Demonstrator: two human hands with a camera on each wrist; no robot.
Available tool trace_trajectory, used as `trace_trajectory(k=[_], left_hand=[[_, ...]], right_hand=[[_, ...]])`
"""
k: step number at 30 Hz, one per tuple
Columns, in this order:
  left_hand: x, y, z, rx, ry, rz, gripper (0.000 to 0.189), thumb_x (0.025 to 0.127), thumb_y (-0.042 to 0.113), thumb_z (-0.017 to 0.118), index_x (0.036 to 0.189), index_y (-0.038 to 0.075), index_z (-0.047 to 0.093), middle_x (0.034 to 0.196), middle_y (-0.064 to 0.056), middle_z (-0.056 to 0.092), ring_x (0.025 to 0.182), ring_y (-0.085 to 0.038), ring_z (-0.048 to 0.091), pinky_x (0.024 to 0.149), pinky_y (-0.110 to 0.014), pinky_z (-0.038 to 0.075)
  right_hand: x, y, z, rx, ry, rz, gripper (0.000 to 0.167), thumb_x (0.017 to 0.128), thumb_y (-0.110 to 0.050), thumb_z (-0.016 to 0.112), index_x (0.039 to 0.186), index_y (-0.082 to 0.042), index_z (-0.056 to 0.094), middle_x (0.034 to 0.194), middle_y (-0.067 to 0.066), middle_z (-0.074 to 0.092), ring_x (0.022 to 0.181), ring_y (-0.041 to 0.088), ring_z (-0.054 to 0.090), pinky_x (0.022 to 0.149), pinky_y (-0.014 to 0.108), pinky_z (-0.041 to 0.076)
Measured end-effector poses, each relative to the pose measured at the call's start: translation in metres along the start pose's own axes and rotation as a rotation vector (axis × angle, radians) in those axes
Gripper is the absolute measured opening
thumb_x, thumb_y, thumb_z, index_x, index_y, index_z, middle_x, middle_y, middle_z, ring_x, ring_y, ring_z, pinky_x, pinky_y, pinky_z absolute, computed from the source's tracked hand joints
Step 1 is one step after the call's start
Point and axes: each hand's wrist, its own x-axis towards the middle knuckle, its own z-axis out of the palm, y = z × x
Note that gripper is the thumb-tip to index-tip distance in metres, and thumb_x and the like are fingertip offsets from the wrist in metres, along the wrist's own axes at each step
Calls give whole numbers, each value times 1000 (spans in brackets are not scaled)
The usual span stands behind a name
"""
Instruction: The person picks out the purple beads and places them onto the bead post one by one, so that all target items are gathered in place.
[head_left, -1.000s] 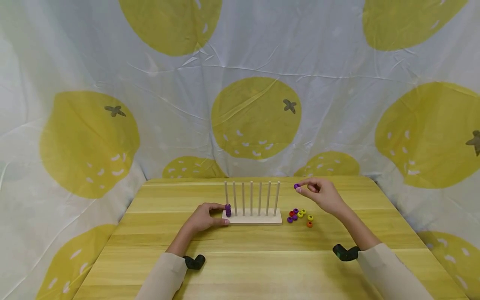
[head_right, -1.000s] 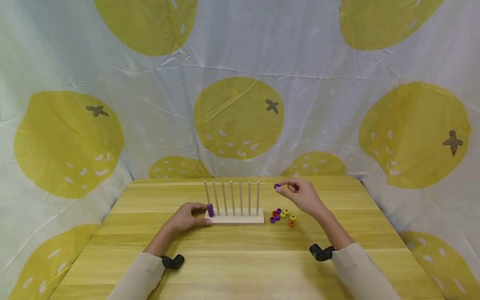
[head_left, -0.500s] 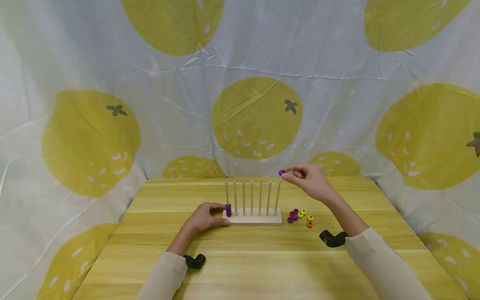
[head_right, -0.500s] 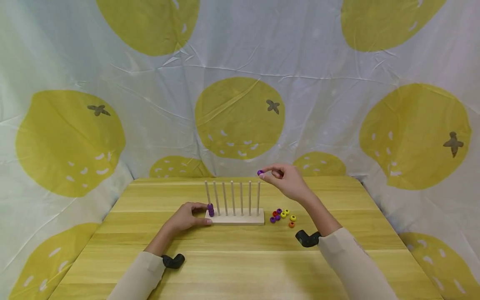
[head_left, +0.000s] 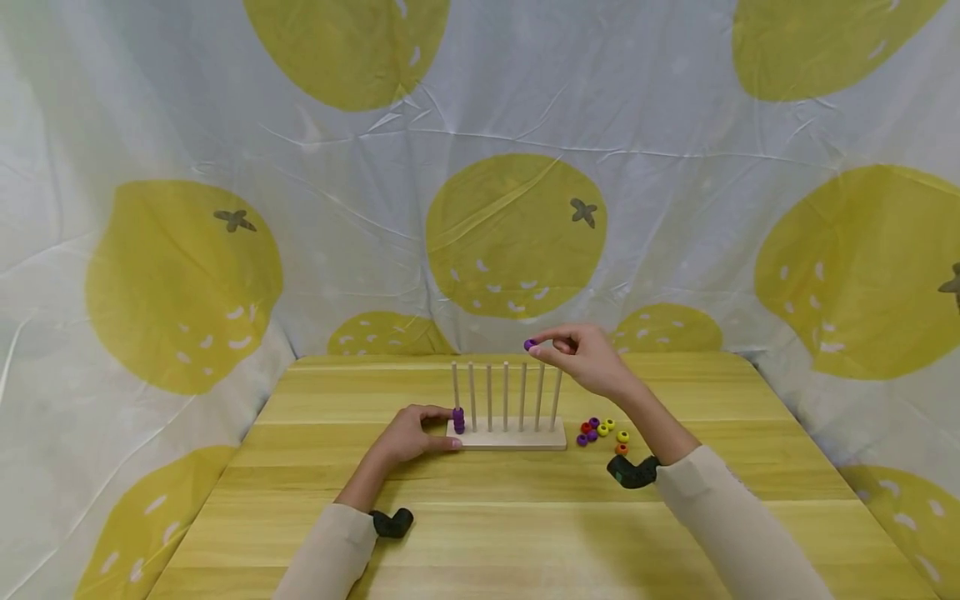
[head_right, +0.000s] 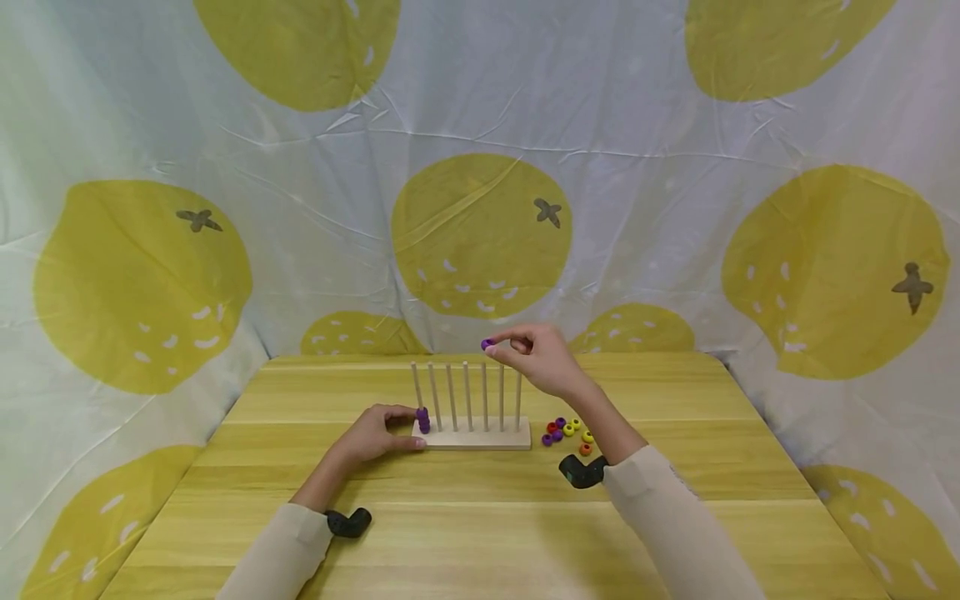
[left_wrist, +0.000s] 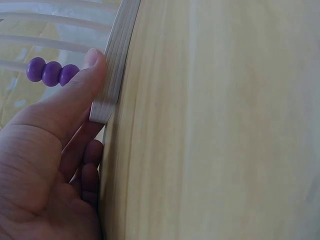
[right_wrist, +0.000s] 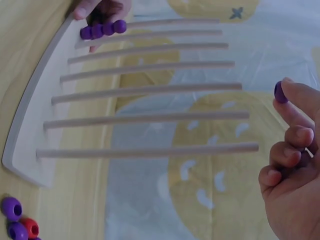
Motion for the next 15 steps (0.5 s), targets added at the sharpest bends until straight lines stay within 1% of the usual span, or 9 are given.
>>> trace_trajectory(k=[8, 12, 15], left_hand=[[1, -1, 0, -4, 4, -7, 59, 75, 42, 92, 127, 21, 74, 134, -6, 69, 133, -31, 59, 114, -51, 45], [1, -1, 0, -9, 3, -10, 58, 75, 42, 93, 126, 22, 75, 134, -5, 70, 132, -31, 59, 114, -52, 45], [1, 0, 0, -11, -1, -4, 57, 76, 42, 92, 127, 22, 75, 133, -5, 70, 132, -31, 60, 114, -52, 45]], right_hand=[[12, -14, 14, -26, -14, -32, 29, 97, -45, 71, 116, -24, 78, 61, -1, 34, 51, 14, 23, 54, 30, 31], [19, -20, 22, -18, -39, -39, 28, 97, -43, 71, 115, -23, 79, 62, -1, 34, 52, 14, 24, 55, 29, 31], [24, -23, 29, -3, -49, -37, 25, 96, -42, 73, 112, -23, 80, 63, -1, 34, 53, 15, 26, 56, 28, 31]])
